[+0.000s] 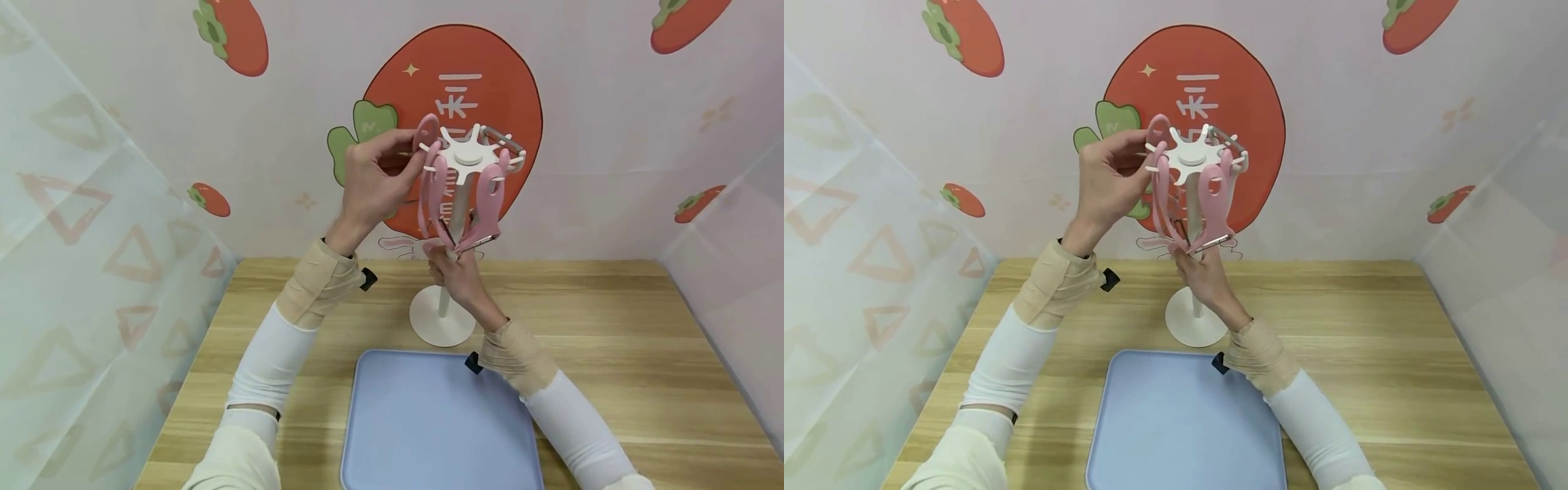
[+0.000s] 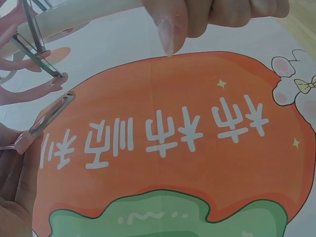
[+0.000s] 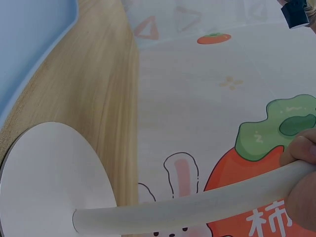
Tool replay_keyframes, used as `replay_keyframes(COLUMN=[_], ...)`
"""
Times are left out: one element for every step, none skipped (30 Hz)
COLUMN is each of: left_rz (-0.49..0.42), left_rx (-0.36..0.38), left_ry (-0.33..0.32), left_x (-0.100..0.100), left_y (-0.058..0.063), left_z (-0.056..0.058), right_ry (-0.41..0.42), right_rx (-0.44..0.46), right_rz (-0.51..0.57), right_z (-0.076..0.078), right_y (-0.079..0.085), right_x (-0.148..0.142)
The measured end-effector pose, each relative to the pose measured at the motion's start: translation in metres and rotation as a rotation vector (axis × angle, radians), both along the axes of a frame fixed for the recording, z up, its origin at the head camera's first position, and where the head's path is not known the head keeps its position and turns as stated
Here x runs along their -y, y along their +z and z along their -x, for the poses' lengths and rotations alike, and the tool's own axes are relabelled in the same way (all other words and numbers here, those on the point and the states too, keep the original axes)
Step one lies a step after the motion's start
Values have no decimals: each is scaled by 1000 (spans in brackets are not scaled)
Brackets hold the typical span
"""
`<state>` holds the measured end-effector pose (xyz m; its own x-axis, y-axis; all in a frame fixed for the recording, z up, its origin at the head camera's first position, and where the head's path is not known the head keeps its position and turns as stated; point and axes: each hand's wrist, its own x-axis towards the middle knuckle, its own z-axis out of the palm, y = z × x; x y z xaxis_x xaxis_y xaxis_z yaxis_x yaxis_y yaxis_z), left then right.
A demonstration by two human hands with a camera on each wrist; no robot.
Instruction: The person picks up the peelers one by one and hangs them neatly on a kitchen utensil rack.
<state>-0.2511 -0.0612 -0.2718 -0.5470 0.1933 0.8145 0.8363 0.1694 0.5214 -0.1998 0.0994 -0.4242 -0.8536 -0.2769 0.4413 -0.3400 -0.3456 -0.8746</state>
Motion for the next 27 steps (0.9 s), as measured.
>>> replay_keyframes(left_rz=[-1, -3, -1, 1, 3, 1, 0, -1, -3, -7, -9, -12, -10, -10, -10, -6, -2, 0, 1, 1, 2, 2, 2, 3, 6, 10, 18], left_rx=[1, 2, 4, 8, 13, 13, 14, 14, 15, 16, 10, -1, -14, -26, -38, -51, -60, -67, -72, -74, -77, -79, -81, -86, -92, -98, -105], left_ry=[1, 4, 8, 14, 14, 10, 3, -3, -15, -30, -46, -61, -71, -80, -91, -95, -100, -102, -105, -108, -107, -108, -110, -115, -117, -116, -112], left_x=[0, -1, -2, -3, -4, -5, -5, -6, -7, -7, -8, -9, -8, -8, -8, -8, -8, -8, -8, -8, -8, -8, -7, -7, -7, -6, -6], left_y=[2, 4, 5, 8, 10, 11, 13, 14, 14, 14, 13, 12, 10, 9, 8, 7, 6, 6, 6, 6, 6, 6, 6, 6, 5, 5, 4], left_z=[-1, -2, -4, -6, -8, -9, -10, -11, -10, -9, -8, -6, -4, -3, -2, 0, 0, 1, 1, 1, 1, 1, 1, 1, 1, 2, 2], right_ry=[2, 6, 8, 9, 10, 10, 9, 8, 6, 5, 4, 2, 3, 4, 3, 1, 0, -1, -2, -3, -3, -2, 2, 0, 0, 0, 0], right_rx=[-6, -13, -17, -19, -22, -26, -25, -24, -19, -15, -11, -8, -5, -4, -1, 0, 3, 6, 9, 7, 9, 10, 11, 10, 5, 0, 1], right_rz=[-3, -1, 4, 6, 10, 12, 12, 13, 12, 10, 11, 10, 12, 14, 15, 14, 18, 19, 19, 16, 13, 13, 16, 13, 11, 9, 10], right_z=[0, 0, 0, 0, 0, 0, 0, 0, 0, 0, 0, 0, -1, -1, -1, -1, -1, -1, -1, -1, -1, -1, -1, -1, -1, -1, -1], right_y=[0, 0, 0, 0, 0, 0, 0, 0, 0, 0, 1, 1, 1, 1, 1, 1, 1, 1, 1, 1, 1, 1, 1, 1, 1, 1, 1], right_x=[0, 0, 0, 1, 1, 1, 1, 1, 1, 1, 1, 1, 1, 2, 2, 2, 2, 2, 2, 2, 2, 2, 3, 3, 3, 3, 3])
